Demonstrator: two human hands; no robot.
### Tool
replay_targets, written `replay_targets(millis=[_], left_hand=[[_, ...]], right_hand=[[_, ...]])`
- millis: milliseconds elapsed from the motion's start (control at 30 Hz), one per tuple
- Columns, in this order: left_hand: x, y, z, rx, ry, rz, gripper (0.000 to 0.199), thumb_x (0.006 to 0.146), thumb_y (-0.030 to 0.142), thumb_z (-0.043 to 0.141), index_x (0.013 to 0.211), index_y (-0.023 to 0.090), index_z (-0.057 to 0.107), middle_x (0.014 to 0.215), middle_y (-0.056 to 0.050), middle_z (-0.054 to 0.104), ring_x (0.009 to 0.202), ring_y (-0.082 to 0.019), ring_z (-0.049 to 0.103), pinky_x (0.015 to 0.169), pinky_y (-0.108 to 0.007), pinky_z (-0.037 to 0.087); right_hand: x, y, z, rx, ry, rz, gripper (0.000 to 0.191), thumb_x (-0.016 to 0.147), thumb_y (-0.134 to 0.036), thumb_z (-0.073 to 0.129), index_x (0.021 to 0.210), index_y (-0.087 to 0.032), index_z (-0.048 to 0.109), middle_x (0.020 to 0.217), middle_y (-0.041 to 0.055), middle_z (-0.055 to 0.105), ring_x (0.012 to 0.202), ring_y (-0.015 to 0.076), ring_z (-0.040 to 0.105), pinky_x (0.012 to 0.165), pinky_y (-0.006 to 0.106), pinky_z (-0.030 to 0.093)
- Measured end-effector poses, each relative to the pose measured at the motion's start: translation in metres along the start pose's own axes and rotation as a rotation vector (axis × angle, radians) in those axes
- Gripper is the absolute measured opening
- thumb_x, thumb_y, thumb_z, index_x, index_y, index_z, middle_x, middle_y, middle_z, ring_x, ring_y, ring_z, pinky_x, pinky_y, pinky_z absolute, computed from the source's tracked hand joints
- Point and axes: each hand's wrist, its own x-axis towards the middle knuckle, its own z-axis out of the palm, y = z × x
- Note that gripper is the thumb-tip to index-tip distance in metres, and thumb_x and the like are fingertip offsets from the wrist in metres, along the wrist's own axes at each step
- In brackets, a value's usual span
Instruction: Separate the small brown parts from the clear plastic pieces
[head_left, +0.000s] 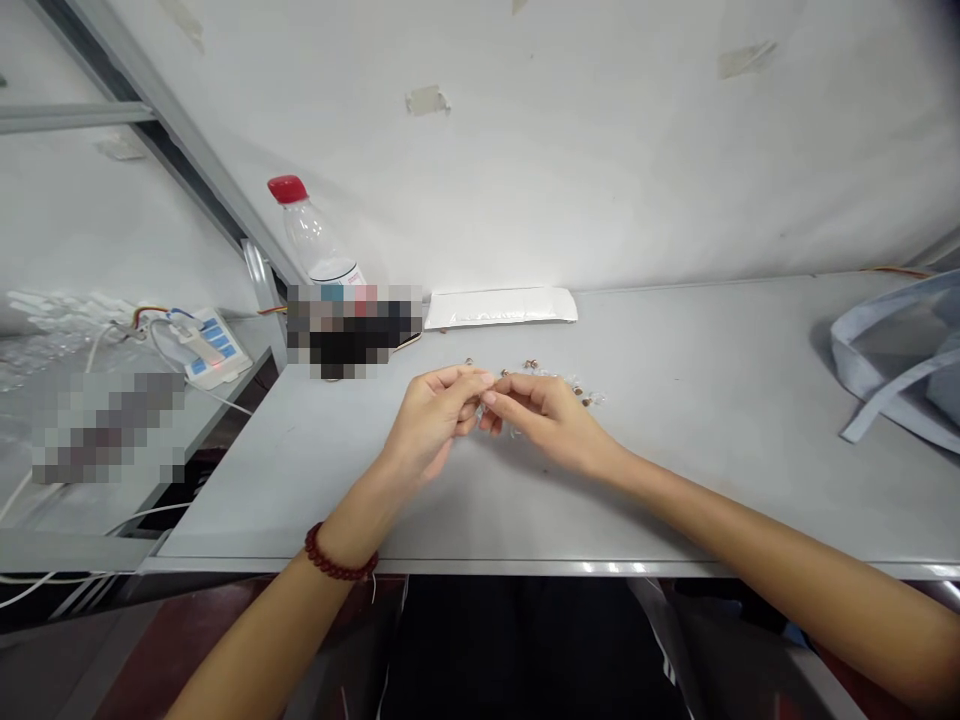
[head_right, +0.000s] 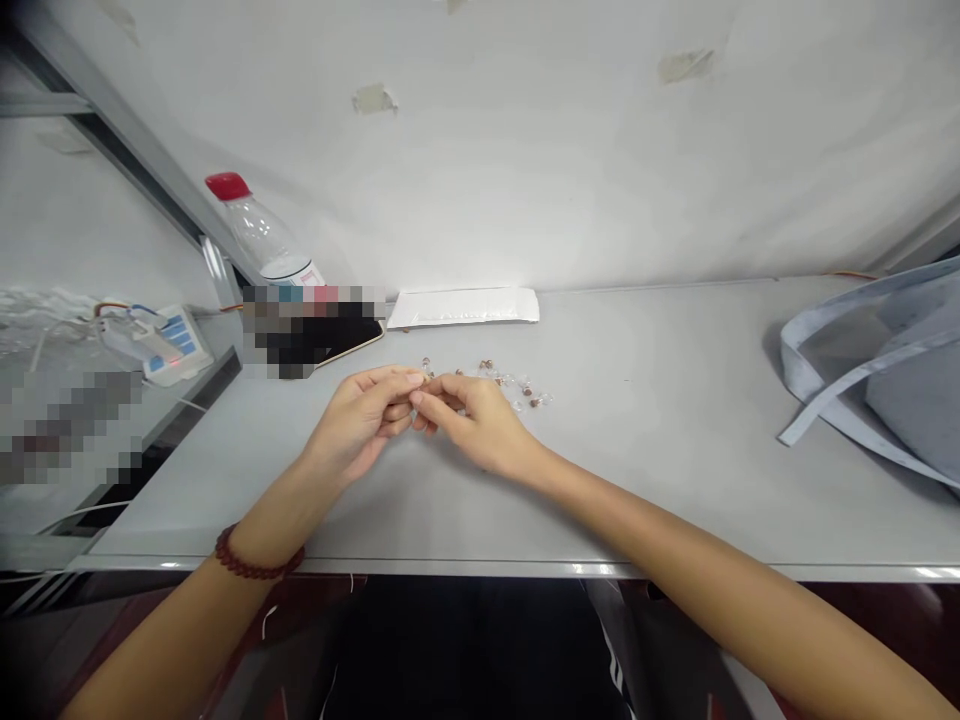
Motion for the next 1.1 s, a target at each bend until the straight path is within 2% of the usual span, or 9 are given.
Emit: replay_targets(millis=[133, 400, 567, 667, 733, 833, 967, 1033, 1100], left_hand=[[-0.001, -0.005, 0.004, -0.1, 0.073, -0.012, 0.027, 0.074, 0.022, 0.065, 0.054, 0.014, 0.049, 0.05, 0.008, 0.027, 0.045, -0.003, 0.018, 0.04, -0.019, 0.016], [-0.001, -0.015, 0.011, -0.173, 0.233, 0.069, 0.029, 0.07, 0.019, 0.068, 0.05, 0.014, 0.048, 0.047, 0.01, 0.025, 0.042, -0.002, 0.021, 0.038, -0.016, 0.019], [0.008, -0.002, -0.008, -0.377, 0.372, 0.113, 0.019, 0.072, 0.008, 0.062, 0.058, 0.012, 0.052, 0.048, 0.011, 0.022, 0.038, -0.001, 0.019, 0.033, -0.013, 0.017], [0.007, 0.005, -0.024, -0.561, 0.283, -0.034, 0.021, 0.079, 0.008, 0.047, 0.059, 0.013, 0.049, 0.052, 0.008, 0.029, 0.036, -0.002, 0.021, 0.03, -0.014, 0.018], [0.004, 0.006, -0.03, -0.59, 0.227, -0.136, 0.024, 0.08, 0.008, 0.038, 0.06, 0.012, 0.05, 0.055, 0.005, 0.036, 0.036, -0.002, 0.026, 0.03, -0.014, 0.021], [0.0, 0.003, -0.032, -0.486, 0.207, -0.207, 0.026, 0.082, 0.011, 0.036, 0.063, 0.01, 0.054, 0.06, 0.0, 0.044, 0.039, -0.003, 0.033, 0.031, -0.014, 0.024], [0.001, -0.004, -0.031, -0.297, 0.17, -0.272, 0.016, 0.081, 0.013, 0.051, 0.069, 0.008, 0.06, 0.06, 0.002, 0.043, 0.04, -0.002, 0.031, 0.032, -0.014, 0.02], [0.001, -0.008, -0.029, -0.12, 0.135, -0.273, 0.013, 0.079, 0.017, 0.058, 0.074, 0.007, 0.064, 0.056, 0.005, 0.038, 0.04, -0.002, 0.025, 0.034, -0.015, 0.015], [0.0, -0.012, -0.028, 0.176, 0.145, -0.215, 0.017, 0.076, 0.026, 0.064, 0.078, 0.009, 0.067, 0.052, 0.007, 0.033, 0.041, -0.003, 0.022, 0.038, -0.017, 0.015]], right_hand=[[0.001, 0.002, 0.0, -0.1, 0.05, 0.011, 0.023, 0.088, -0.024, 0.05, 0.071, -0.014, 0.061, 0.064, -0.0001, 0.06, 0.061, 0.0102, 0.054, 0.061, 0.024, 0.041], [0.005, 0.011, -0.005, -0.435, 0.062, -0.242, 0.029, 0.087, -0.02, 0.046, 0.059, -0.016, 0.05, 0.054, -0.0044, 0.042, 0.051, 0.0073, 0.034, 0.053, 0.023, 0.03], [0.001, 0.021, 0.005, -0.82, -0.085, -0.369, 0.024, 0.089, -0.022, 0.048, 0.071, -0.013, 0.061, 0.061, 0.0018, 0.054, 0.058, 0.0116, 0.043, 0.062, 0.027, 0.035], [0.004, 0.023, 0.008, -1.046, -0.082, -0.361, 0.025, 0.093, -0.024, 0.047, 0.08, -0.011, 0.065, 0.072, 0.0084, 0.061, 0.068, 0.017, 0.052, 0.069, 0.031, 0.036], [0.008, 0.023, 0.004, -1.126, -0.051, -0.305, 0.024, 0.093, -0.025, 0.049, 0.085, -0.01, 0.066, 0.08, 0.0117, 0.063, 0.077, 0.0203, 0.055, 0.073, 0.033, 0.037], [0.012, 0.021, -0.01, -1.123, -0.045, -0.221, 0.023, 0.092, -0.028, 0.053, 0.094, -0.008, 0.065, 0.088, 0.0133, 0.064, 0.084, 0.0224, 0.055, 0.076, 0.034, 0.038], [0.012, 0.014, -0.036, -0.86, -0.085, -0.17, 0.015, 0.089, -0.023, 0.058, 0.095, -0.011, 0.065, 0.089, 0.0096, 0.064, 0.081, 0.018, 0.056, 0.071, 0.029, 0.041], [0.011, 0.009, -0.045, -0.725, -0.17, -0.141, 0.01, 0.086, -0.021, 0.061, 0.09, -0.014, 0.066, 0.085, 0.0064, 0.064, 0.078, 0.0156, 0.056, 0.069, 0.027, 0.042], [0.009, 0.005, -0.048, -0.671, -0.235, -0.125, 0.007, 0.084, -0.02, 0.062, 0.087, -0.015, 0.066, 0.083, 0.0047, 0.065, 0.076, 0.015, 0.056, 0.067, 0.026, 0.042]])
